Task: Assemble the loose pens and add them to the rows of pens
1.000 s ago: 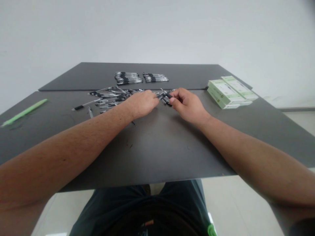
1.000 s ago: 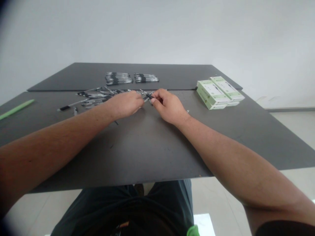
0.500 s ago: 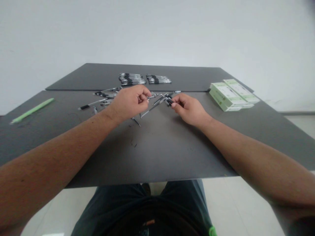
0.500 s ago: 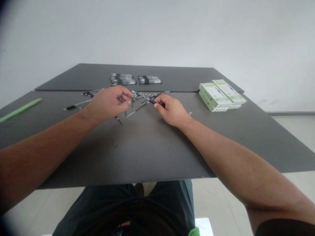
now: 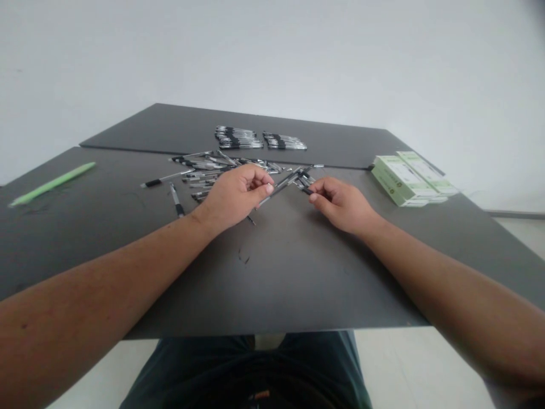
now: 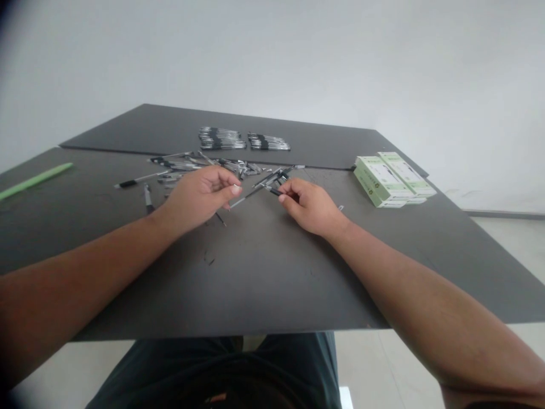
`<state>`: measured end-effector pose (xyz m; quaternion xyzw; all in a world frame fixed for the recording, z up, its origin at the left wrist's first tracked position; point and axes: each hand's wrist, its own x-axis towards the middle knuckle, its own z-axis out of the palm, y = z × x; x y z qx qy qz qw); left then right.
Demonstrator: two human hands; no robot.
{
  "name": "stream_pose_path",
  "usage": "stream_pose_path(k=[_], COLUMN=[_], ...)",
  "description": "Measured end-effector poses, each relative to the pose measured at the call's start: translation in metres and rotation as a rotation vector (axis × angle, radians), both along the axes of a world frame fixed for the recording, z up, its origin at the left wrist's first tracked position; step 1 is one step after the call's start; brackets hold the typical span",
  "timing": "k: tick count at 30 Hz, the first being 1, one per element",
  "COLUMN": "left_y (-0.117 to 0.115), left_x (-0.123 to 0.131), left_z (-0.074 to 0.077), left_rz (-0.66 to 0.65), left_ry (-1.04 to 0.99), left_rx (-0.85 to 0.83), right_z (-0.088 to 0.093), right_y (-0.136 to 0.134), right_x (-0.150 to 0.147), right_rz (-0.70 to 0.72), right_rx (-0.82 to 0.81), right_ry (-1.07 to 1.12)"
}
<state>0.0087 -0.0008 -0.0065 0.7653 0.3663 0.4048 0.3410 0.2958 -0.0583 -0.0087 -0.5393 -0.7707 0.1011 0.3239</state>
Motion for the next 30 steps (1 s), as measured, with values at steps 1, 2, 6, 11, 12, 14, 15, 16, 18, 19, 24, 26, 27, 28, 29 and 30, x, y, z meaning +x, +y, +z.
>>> stream_pose_path(k=[1, 2, 6, 11, 12, 14, 15, 16, 18, 19, 24, 26, 27, 28, 29, 30], left_y=[0.0, -0.001, -0.008, -0.018, -0.019, -0.02, -0.02, -0.02, -0.02, -0.02, -0.021, -0.022, -0.022, -0.023, -0.023, -0.023], left_x=[0.0, 0.0, 0.004, 0.011, 0.012, 0.013, 0.014, 0.014, 0.015, 0.015, 0.016, 0.016, 0.016, 0.016, 0.016, 0.016], left_z=[-0.002, -0.003, 0.0, 0.002, 0.002, 0.002, 0.002, 0.002, 0.001, 0.001, 0.001, 0.002, 0.002, 0.002, 0.002, 0.001], left_rz=[-0.009, -0.013, -0.004, -0.021, -0.027, -0.032, -0.03, -0.029, -0.028, -0.03, -0.039, -0.047, -0.052, -0.056, -0.061, -0.063], left_ry=[0.003, 0.005, -0.007, -0.06, -0.073, -0.093, -0.105, -0.115, -0.131, -0.137, -0.165, -0.173, -0.174, -0.175, -0.173, -0.167], left_rx=[0.028, 0.049, 0.031, -0.084, -0.104, -0.138, -0.151, -0.163, -0.182, -0.189, -0.216, -0.231, -0.237, -0.239, -0.239, -0.235], right_z=[0.001, 0.001, 0.003, 0.004, 0.005, 0.006, 0.006, 0.007, 0.008, 0.009, 0.01, 0.011, 0.011, 0.011, 0.011, 0.012], right_y=[-0.001, -0.002, -0.006, -0.009, -0.009, -0.009, -0.009, -0.009, -0.009, -0.01, -0.01, -0.01, -0.01, -0.01, -0.01, -0.01], right_x=[-0.001, -0.001, -0.003, -0.003, -0.003, -0.003, -0.004, -0.004, -0.004, -0.005, -0.007, -0.007, -0.007, -0.007, -0.008, -0.008], right_rz=[0.012, 0.022, 0.05, 0.073, 0.075, 0.082, 0.086, 0.092, 0.103, 0.108, 0.117, 0.12, 0.123, 0.126, 0.129, 0.132], right_rx=[-0.002, -0.004, 0.0, 0.004, 0.006, 0.011, 0.012, 0.012, 0.012, 0.013, 0.016, 0.013, 0.011, 0.008, 0.005, 0.002], right_ry=[-0.007, -0.014, -0.034, -0.061, -0.067, -0.077, -0.082, -0.085, -0.09, -0.093, -0.097, -0.098, -0.1, -0.102, -0.103, -0.104])
